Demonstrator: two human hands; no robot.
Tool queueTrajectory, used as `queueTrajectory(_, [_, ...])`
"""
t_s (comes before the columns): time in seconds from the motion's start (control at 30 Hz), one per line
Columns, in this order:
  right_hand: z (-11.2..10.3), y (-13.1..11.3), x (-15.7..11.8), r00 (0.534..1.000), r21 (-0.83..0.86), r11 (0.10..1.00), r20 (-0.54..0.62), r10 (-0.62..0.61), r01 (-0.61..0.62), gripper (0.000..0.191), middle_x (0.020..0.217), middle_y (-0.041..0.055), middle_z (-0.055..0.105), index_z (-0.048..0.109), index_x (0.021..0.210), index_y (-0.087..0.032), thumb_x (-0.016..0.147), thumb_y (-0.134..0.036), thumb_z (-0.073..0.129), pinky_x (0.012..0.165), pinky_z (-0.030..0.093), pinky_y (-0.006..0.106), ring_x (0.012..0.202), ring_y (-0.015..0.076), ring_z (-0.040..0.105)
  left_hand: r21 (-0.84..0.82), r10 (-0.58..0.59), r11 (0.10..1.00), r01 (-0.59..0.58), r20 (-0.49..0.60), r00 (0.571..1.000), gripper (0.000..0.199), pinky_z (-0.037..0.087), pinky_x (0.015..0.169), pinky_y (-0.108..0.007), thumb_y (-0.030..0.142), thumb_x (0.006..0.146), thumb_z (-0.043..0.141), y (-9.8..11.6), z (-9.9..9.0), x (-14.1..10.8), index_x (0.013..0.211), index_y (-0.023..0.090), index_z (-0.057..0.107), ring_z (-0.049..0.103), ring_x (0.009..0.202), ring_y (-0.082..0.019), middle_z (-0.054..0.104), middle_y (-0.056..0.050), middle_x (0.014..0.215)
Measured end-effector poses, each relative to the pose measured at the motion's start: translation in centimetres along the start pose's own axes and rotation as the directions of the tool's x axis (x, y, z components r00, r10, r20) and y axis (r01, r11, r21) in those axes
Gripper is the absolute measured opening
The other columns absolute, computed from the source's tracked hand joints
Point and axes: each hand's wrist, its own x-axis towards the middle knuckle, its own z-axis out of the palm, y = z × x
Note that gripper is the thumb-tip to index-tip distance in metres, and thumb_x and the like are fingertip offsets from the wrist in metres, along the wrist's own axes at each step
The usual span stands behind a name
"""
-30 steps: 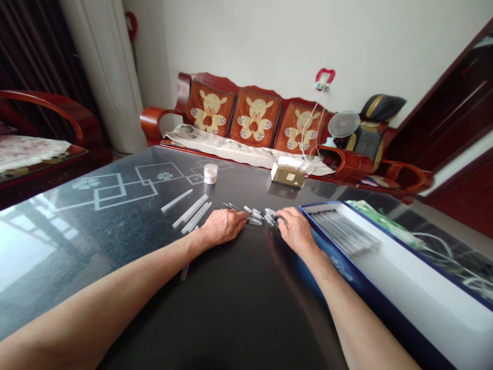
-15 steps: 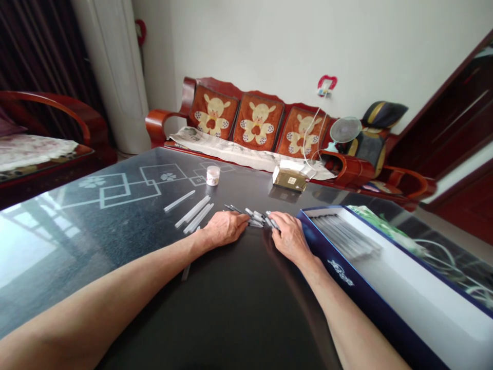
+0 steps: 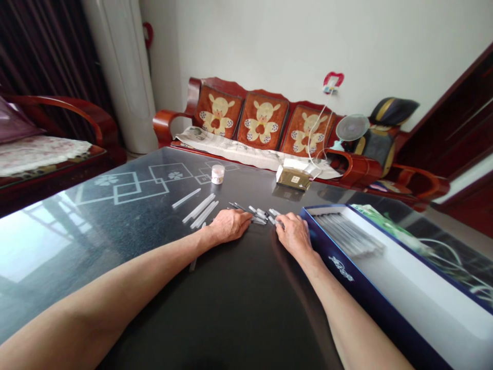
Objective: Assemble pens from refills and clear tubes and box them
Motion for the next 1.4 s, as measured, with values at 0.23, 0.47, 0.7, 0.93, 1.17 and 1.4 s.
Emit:
queueTrajectory(0.23, [-0.8, -0.4, 0.1, 0.992, 0.002, 0.997, 0.107, 0.073, -0.074, 0.025, 0.102, 0.0092, 0.066, 0.067, 0.109, -0.022, 0.089, -0.025, 0.053, 0.08, 0.035, 0.031, 0.097, 0.0209, 0.059, 0.043, -0.04, 0.998, 0.035, 0.123, 0.992, 0.031, 0.051, 0.075, -0.031, 0.03, 0.097, 0.035, 0.4, -0.6, 0.6, 0.101, 0.017, 0.062, 0.067, 0.086, -0.022, 0.067, -0.011, 0.095])
queueTrajectory(0.47, [-1.3, -0.6, 0.6, 0.982, -0.033, 0.994, 0.158, 0.108, -0.104, 0.019, 0.103, 0.0086, 0.066, 0.068, 0.1, -0.021, 0.089, -0.025, 0.052, 0.079, 0.036, 0.033, 0.097, 0.023, 0.06, 0.097, -0.208, 0.976, 0.196, 0.14, 0.968, 0.033, 0.053, 0.073, -0.034, 0.031, 0.097, 0.032, 1.7, -0.7, 0.1, 0.101, 0.02, 0.062, 0.065, 0.088, -0.024, 0.063, -0.009, 0.096])
queueTrajectory(0.7, [-1.0, -0.6, -0.2, 0.992, -0.089, 0.995, 0.116, 0.058, -0.048, 0.018, 0.101, 0.0091, 0.065, 0.064, 0.103, -0.019, 0.091, -0.025, 0.052, 0.08, 0.035, 0.034, 0.096, 0.0227, 0.059, 0.092, -0.22, 0.973, 0.212, 0.089, 0.971, 0.036, 0.051, 0.075, -0.034, 0.032, 0.098, 0.029, 2.5, -0.4, -0.2, 0.098, 0.019, 0.063, 0.06, 0.094, -0.024, 0.061, -0.009, 0.096])
queueTrajectory(0.93, [-0.7, 0.4, -0.3, 0.998, 0.02, 0.998, -0.013, -0.054, 0.054, 0.03, 0.1, 0.0114, 0.063, 0.062, 0.116, -0.017, 0.091, -0.023, 0.046, 0.083, 0.04, 0.035, 0.095, 0.0238, 0.059, 0.069, -0.228, 0.972, 0.223, 0.066, 0.971, 0.037, 0.051, 0.072, -0.035, 0.03, 0.098, 0.029, 2.2, 0.5, 0.7, 0.096, 0.018, 0.064, 0.061, 0.091, -0.025, 0.06, -0.011, 0.096])
queueTrajectory(1.17, [1.6, -3.4, 1.0, 0.936, 0.896, 0.422, -0.023, 0.352, -0.136, 0.034, 0.09, 0.0061, 0.069, 0.061, 0.102, -0.019, 0.082, -0.046, 0.055, 0.072, 0.052, 0.033, 0.081, 0.0193, 0.065, 0.088, -0.227, 0.972, 0.217, 0.128, 0.965, 0.029, 0.051, 0.075, -0.035, 0.021, 0.094, 0.033, 2.5, 0.1, 1.0, 0.102, 0.016, 0.061, 0.061, 0.092, -0.024, 0.061, -0.013, 0.099])
queueTrajectory(1.4, [2.4, -5.5, 0.7, 0.895, 0.97, -0.094, 0.245, 0.374, -0.227, 0.034, 0.088, 0.0022, 0.071, 0.062, 0.089, -0.02, 0.066, -0.042, 0.074, 0.064, 0.054, 0.027, 0.08, 0.0173, 0.069, 0.061, -0.186, 0.981, 0.182, 0.072, 0.98, 0.028, 0.051, 0.077, -0.034, 0.025, 0.096, 0.032, 2.1, 0.7, 0.7, 0.103, 0.016, 0.057, 0.061, 0.093, -0.023, 0.061, -0.01, 0.099])
